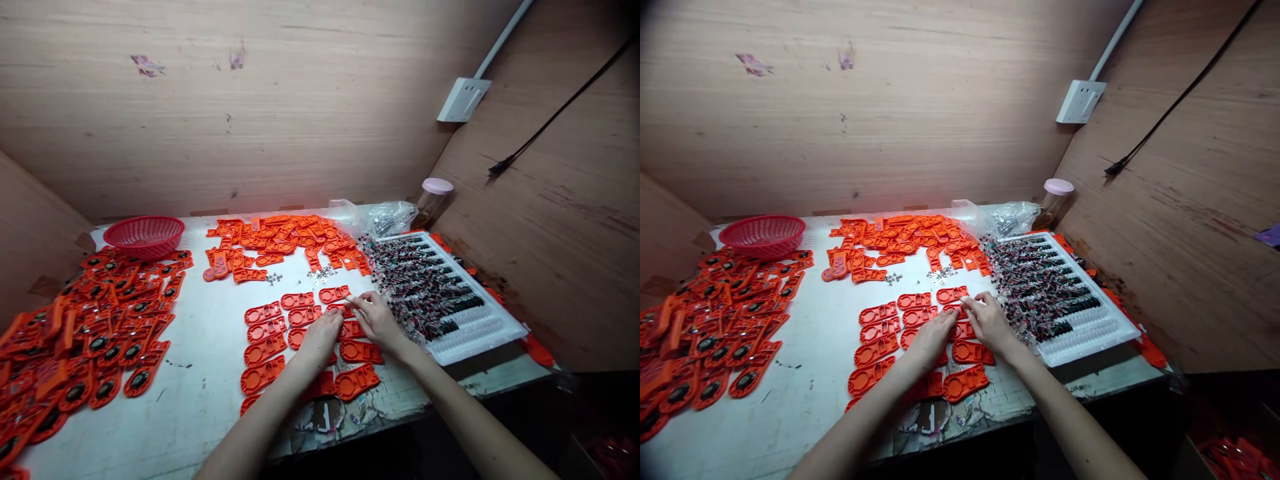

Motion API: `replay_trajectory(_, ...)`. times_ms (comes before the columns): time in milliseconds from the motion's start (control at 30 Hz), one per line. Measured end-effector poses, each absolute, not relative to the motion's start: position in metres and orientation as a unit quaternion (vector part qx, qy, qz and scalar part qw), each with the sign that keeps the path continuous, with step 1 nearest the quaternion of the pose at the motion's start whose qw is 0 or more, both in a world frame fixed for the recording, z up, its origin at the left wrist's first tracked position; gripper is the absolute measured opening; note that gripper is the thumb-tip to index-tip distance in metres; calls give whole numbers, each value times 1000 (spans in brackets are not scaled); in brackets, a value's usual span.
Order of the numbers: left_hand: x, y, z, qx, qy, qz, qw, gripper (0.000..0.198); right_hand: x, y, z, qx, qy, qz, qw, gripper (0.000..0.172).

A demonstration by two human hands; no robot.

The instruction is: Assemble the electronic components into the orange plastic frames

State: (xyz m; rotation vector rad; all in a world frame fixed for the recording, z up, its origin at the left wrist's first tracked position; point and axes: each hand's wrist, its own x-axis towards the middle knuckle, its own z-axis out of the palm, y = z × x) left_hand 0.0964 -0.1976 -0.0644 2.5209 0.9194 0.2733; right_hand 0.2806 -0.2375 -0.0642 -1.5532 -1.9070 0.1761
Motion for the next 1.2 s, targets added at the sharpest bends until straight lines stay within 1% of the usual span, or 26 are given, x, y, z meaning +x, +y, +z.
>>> replay_trajectory(100,97,-197,-66,908,336,100,230,42,275,-240,-69,-587,-758,28,282,42)
replay_trajectory(167,98,-196,-64,904,340,105,238,42,273,-238,-70,-589,-755,39,286,44)
replay_trajectory(267,98,-198,-52,900,339,121,245,34,278,-242,-59,-586,-724,88,352,43)
replay_trajectory(333,97,-204,-38,875,344,184,287,23,282,-254,-46,-588,-695,111,398,38)
replay_trajectory(367,97,-208,-30,839,354,234,340,18,282,-262,-39,-590,-681,124,416,33)
replay_trajectory(400,97,-213,-23,781,365,287,418,16,281,-271,-33,-590,-667,144,432,29)
replay_trajectory(467,97,-225,-12,602,375,355,609,19,276,-289,-25,-572,-633,211,477,21)
replay_trajectory(533,100,-236,-5,418,366,346,756,30,266,-302,-21,-540,-592,276,530,22)
replay_trajectory(600,103,-243,-4,298,362,322,823,43,256,-309,-20,-515,-561,311,568,27)
replay_trajectory(667,106,-248,-5,251,369,310,839,47,249,-311,-18,-506,-542,322,588,29)
replay_trajectory(767,109,-251,-9,259,380,330,825,40,245,-310,-14,-521,-488,353,604,27)
replay_trajectory(867,111,-255,-15,301,387,395,777,35,242,-307,-13,-531,-379,447,612,30)
replay_trajectory(967,111,-262,-21,316,391,447,740,32,239,-305,-17,-496,-280,545,616,37)
replay_trajectory(1033,111,-268,-25,303,396,469,729,30,236,-306,-22,-474,-239,578,620,38)
replay_trajectory(1100,112,-275,-30,288,397,486,724,28,233,-309,-26,-472,-236,572,628,32)
replay_trajectory(1200,113,-285,-35,288,391,501,716,25,230,-316,-29,-500,-313,511,625,17)
